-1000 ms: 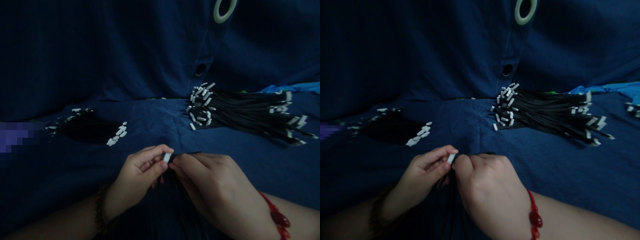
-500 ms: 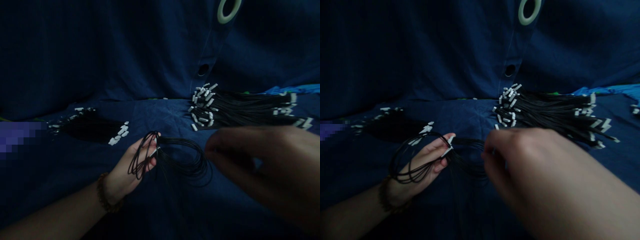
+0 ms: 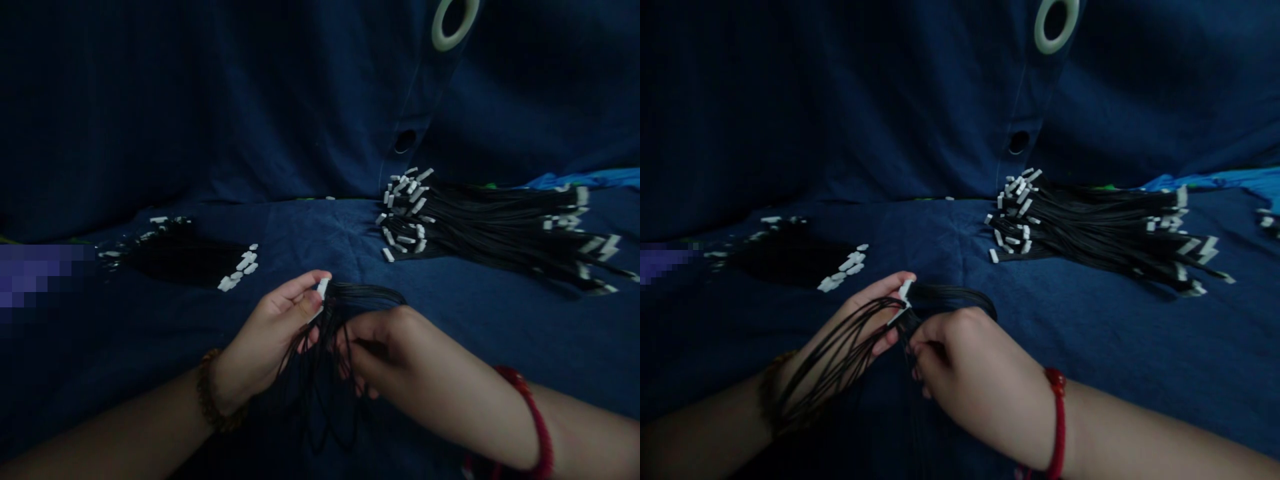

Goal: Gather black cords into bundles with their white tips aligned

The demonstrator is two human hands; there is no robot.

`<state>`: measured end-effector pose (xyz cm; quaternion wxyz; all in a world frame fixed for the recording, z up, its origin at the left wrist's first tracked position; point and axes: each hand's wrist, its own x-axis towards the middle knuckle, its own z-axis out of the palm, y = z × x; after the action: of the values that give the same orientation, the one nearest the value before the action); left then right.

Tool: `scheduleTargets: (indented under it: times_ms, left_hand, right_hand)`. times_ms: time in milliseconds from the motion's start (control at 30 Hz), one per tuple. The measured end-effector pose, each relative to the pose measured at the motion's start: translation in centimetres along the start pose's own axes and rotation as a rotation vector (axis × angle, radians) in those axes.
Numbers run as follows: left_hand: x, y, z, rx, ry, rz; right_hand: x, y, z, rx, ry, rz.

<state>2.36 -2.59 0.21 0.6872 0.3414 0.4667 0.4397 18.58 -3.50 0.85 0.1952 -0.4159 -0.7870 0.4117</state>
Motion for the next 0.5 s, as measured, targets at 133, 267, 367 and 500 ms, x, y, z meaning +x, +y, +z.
scheduleTargets:
  times_ms: [133,267,367,500]
  left_hand:
    - [0.68,-0.73,-0.57,-0.008,-0.013,0.037]
    - [1.04,-1.04,-0.83,0.025,-0.039,0.065]
    - [1.06,-0.94,-0.82,0.034,-0.042,0.064]
    - [0.91,-0.83,-0.69,0.047,-0.043,0.063]
  right_hand:
    - [0.25,0.85,0.53,0.119,-0.035,0.038]
    - [0.46,0.79,0.6,0.117,-0.011,0.047]
    - [0.34,0.4,0.58,0.112,0.02,0.041]
    - [0.05,0.01,0.66,-0.026,0.088,0.02]
